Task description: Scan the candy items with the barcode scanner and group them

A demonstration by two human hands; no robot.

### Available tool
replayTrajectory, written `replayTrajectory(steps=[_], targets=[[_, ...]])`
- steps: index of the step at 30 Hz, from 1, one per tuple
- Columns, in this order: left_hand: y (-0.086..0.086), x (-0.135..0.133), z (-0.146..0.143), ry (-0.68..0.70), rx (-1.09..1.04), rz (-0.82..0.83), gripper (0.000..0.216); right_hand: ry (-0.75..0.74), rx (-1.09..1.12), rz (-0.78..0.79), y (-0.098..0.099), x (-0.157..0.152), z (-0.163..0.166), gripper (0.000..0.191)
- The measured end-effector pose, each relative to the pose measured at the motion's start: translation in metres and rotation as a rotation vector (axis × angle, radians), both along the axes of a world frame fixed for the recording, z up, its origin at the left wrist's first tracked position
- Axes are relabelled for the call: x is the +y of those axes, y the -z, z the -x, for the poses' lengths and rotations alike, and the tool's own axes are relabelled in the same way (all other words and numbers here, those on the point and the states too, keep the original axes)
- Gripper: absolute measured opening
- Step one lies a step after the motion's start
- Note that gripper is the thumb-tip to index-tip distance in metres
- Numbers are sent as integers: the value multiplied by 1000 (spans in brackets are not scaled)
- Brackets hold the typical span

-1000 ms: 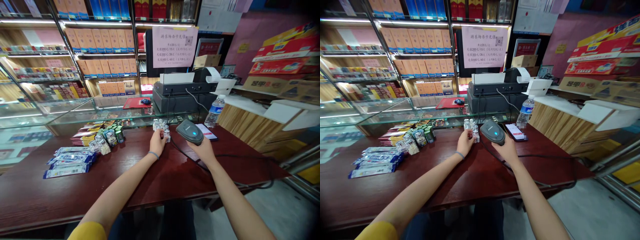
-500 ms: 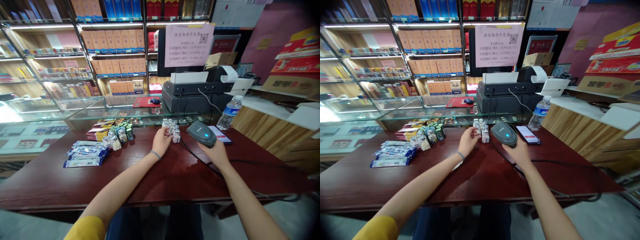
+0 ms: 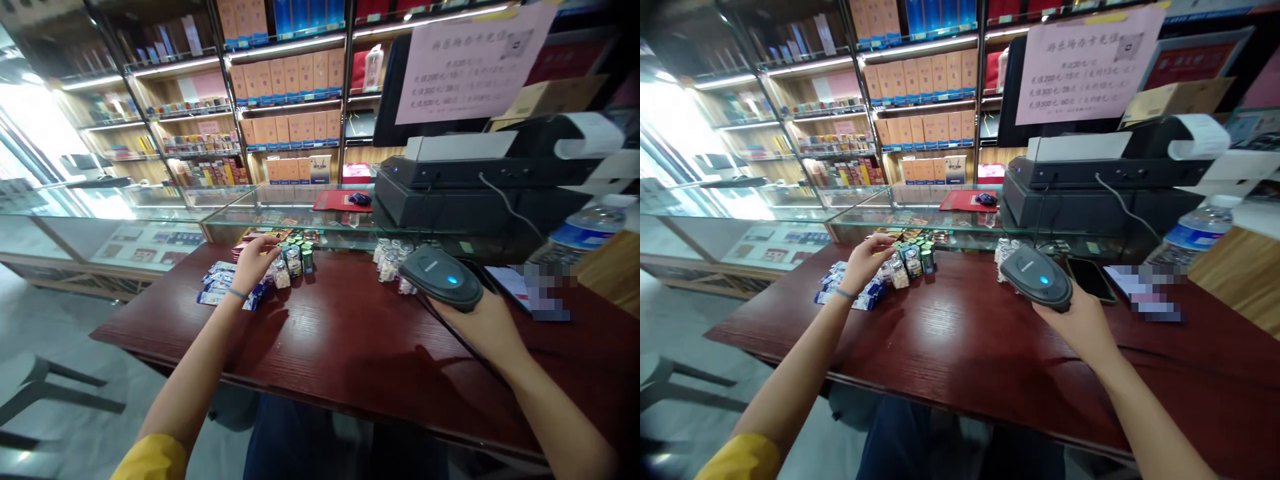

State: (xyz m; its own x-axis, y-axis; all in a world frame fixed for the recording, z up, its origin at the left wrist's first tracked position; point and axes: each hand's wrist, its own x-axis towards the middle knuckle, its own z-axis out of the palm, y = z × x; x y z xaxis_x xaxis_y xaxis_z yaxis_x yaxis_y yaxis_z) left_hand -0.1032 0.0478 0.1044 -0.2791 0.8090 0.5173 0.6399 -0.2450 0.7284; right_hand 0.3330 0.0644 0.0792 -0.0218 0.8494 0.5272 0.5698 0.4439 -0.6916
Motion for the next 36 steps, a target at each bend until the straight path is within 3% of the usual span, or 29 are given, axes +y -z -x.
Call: replayTrajectory(steps=[6,13,20,25,29,32,36], targets=[[15,-2,12,44,110,88,33,-59,-18,30,8,-3,26,47],[22,-6,5,32,589,-2,37,-135,-42,48,7,-5,38,37],[26,-7,7,42,675,79,25,-156,-37,85,12,-8,43,38],[20,-15,-1,25,686,78,20,-127,-38,139,17,-12,42,42],[16,-19,-15,48,430,31,23,-127,-20,130,18,-12,40,41],[18,-17,-31,161,-76,93,29,-129,-2,113,20,-11,38,36],[21,-19,-56,444,-699,286,41,-118,-1,112,23,-8,34,33]])
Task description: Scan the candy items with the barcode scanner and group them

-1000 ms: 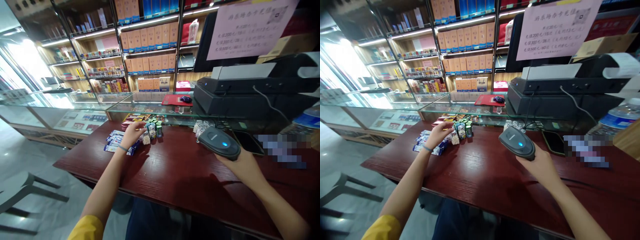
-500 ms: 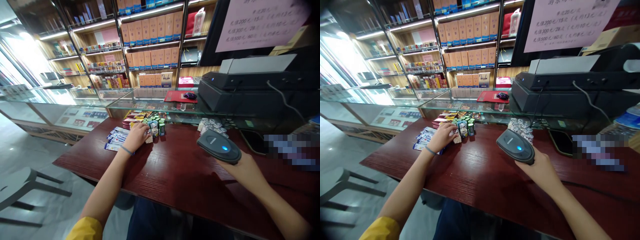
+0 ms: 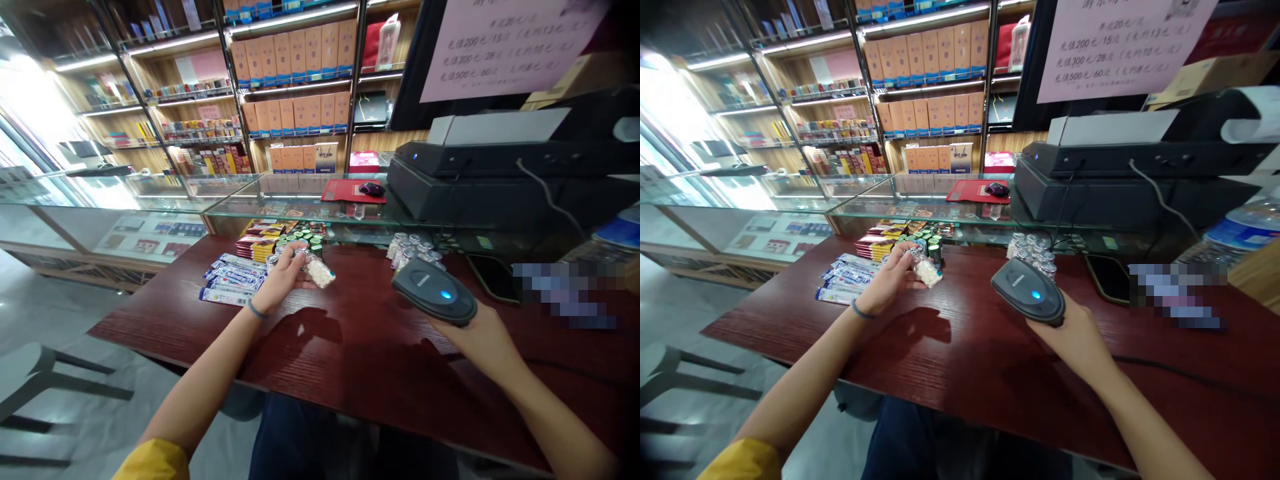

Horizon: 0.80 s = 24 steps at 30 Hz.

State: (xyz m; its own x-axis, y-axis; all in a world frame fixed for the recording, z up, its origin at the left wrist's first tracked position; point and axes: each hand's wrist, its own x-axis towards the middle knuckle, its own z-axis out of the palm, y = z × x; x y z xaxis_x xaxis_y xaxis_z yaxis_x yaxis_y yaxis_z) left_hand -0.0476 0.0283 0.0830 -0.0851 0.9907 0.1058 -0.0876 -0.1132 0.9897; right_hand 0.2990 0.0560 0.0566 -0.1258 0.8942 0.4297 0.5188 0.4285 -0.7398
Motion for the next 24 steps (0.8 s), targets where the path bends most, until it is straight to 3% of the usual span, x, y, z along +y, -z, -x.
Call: replayTrajectory(steps=[5,9,18,24], targets=[[-3,-7,-25,256,-341,162,48,-20,28,-11,0,1,-3,39],[-7,1,-39,255,-527,206,39,-21,32,-9,-5,-1,-3,37],[-12,11,-73,240,-471,-25,52,-11,16,-35,-7,0,-6,43],[2,13,-79,284,-529,50,26,-29,26,-37,-6,2,-6,45]])
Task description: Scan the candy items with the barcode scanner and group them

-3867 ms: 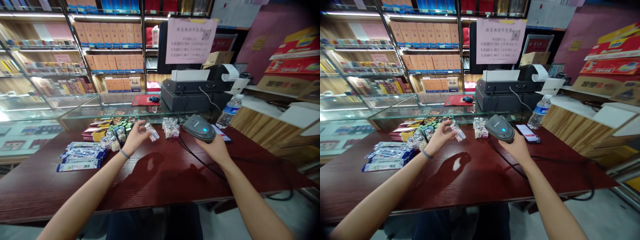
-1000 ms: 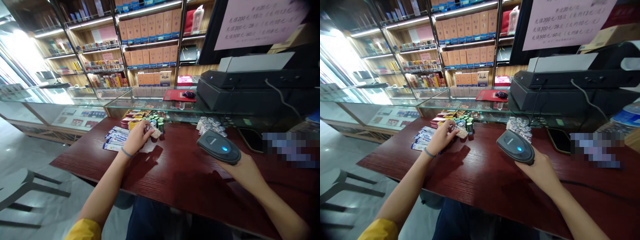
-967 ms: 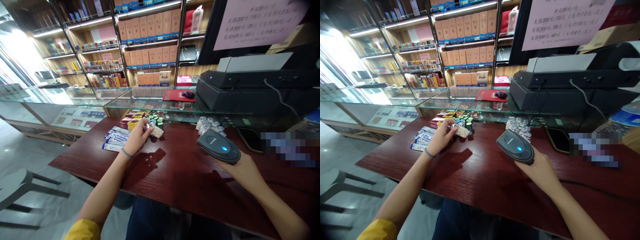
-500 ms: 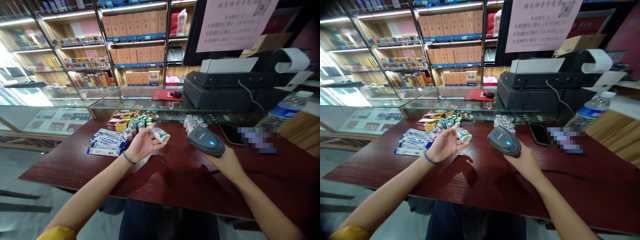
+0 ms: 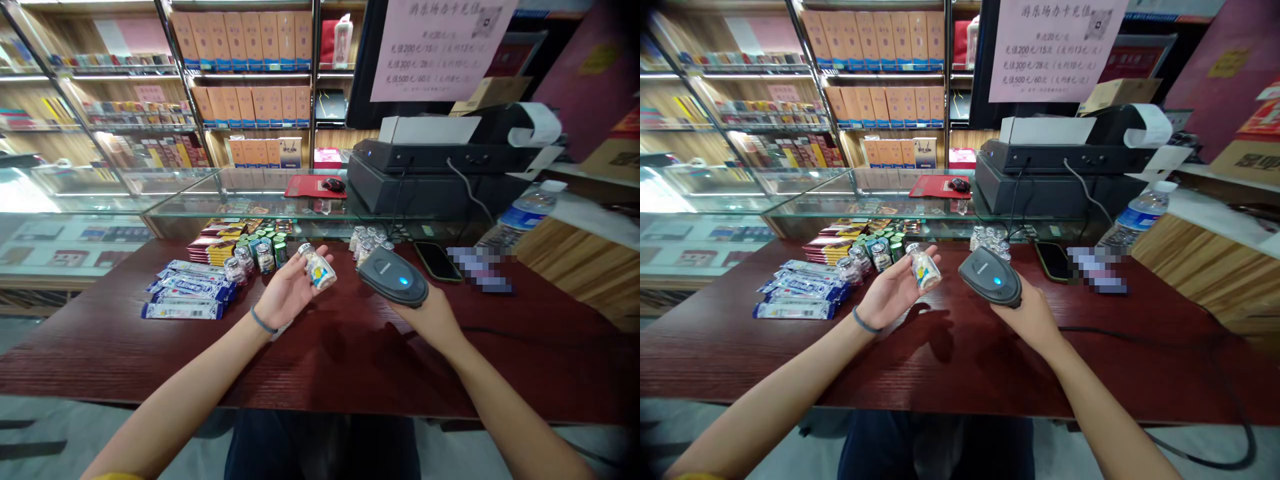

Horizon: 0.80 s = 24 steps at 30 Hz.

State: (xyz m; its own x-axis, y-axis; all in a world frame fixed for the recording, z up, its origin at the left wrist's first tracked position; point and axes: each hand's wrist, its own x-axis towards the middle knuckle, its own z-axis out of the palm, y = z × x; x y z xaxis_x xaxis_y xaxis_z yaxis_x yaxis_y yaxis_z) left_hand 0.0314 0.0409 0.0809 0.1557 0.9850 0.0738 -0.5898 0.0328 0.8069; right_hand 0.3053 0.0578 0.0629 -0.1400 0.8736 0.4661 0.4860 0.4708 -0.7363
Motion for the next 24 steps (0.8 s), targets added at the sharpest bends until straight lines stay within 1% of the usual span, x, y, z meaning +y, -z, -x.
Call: replayTrajectory(steps=[3,5,8,11,14,17,20,24], targets=[[6,1,3,33,1,17,29,21,6,6,-2,-4,3,45],[8,1,5,36,1,43,36,26,2,14,-4,-7,5,45],[5,0,5,19,10,99,46,32,0,22,-4,-8,6,45],[2,-2,3,17,52,114,44,34,1,20,-4,-7,5,45],[2,-2,3,1,93,48,50,24,-9,15,-2,-5,2,46],[6,0,3,-69,106,-24,56,3,-22,15,-1,-4,0,46],[10,3,2,-139,92,-96,53,4,-25,12,-1,-6,1,44],[14,6,-1,-189,64,-176,51,2,-48,-2,-3,-9,2,45]])
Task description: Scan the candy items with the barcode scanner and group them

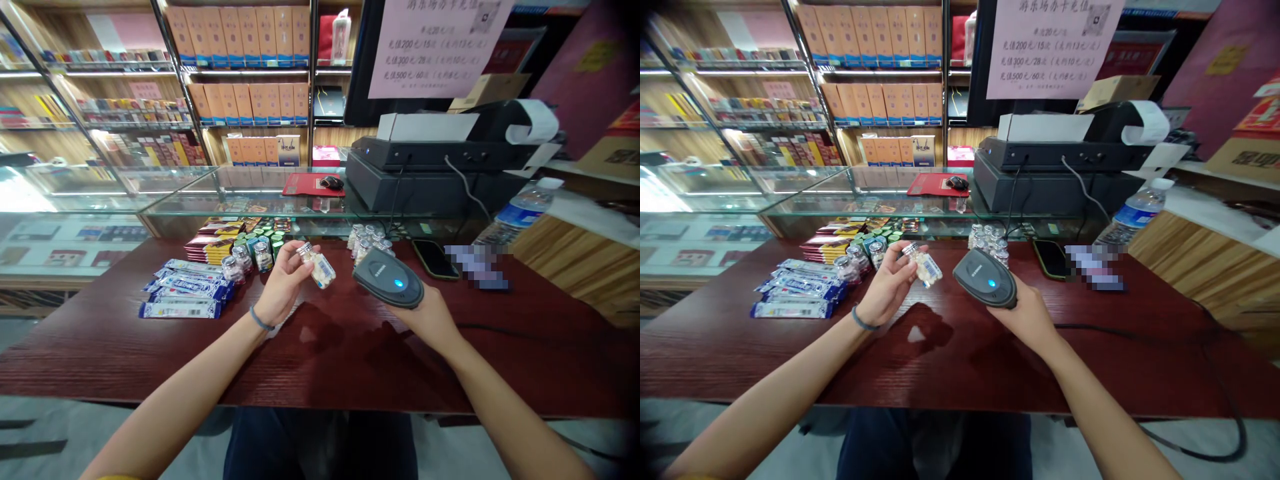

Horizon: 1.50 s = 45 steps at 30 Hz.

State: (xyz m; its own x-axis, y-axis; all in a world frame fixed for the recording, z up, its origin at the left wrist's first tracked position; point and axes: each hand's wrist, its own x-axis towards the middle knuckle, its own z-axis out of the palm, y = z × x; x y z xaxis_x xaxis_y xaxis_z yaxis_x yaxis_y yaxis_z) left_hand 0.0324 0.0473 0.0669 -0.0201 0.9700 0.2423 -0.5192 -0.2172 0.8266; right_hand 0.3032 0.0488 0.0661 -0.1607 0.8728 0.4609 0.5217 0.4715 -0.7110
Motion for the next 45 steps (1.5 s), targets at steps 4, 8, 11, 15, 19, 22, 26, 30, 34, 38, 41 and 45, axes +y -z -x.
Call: replayTrajectory(steps=[4,8,11,15,19,22,26,30,34,38,41,45], targets=[[3,1,-3,-54,-24,18,63,-23,-8,-7,1,1,-1,46],[6,3,-4,-112,-40,52,60,-84,-68,-18,3,4,-5,50],[8,5,-5,-151,-69,55,55,-134,-121,-40,4,5,-7,53],[9,5,-6,-158,-56,49,55,-156,-153,-98,4,6,-7,52],[8,6,-6,-178,-25,27,51,-186,-194,-171,6,6,-6,51],[9,6,-6,-169,-24,20,52,-180,-212,-199,6,5,-7,52],[11,6,-5,-162,-8,22,53,-144,-164,-146,6,4,-8,54],[15,8,-2,-192,114,-12,53,-93,-47,-77,7,8,-10,47],[17,11,-2,-169,336,-55,59,-4,106,-103,5,17,-17,47],[22,15,-11,-37,559,-62,62,89,206,-128,-7,21,-29,41],[28,22,-28,-30,701,-74,66,120,205,-123,-15,19,-38,38],[35,36,-57,-83,746,-95,59,112,191,-121,-13,13,-51,43]])
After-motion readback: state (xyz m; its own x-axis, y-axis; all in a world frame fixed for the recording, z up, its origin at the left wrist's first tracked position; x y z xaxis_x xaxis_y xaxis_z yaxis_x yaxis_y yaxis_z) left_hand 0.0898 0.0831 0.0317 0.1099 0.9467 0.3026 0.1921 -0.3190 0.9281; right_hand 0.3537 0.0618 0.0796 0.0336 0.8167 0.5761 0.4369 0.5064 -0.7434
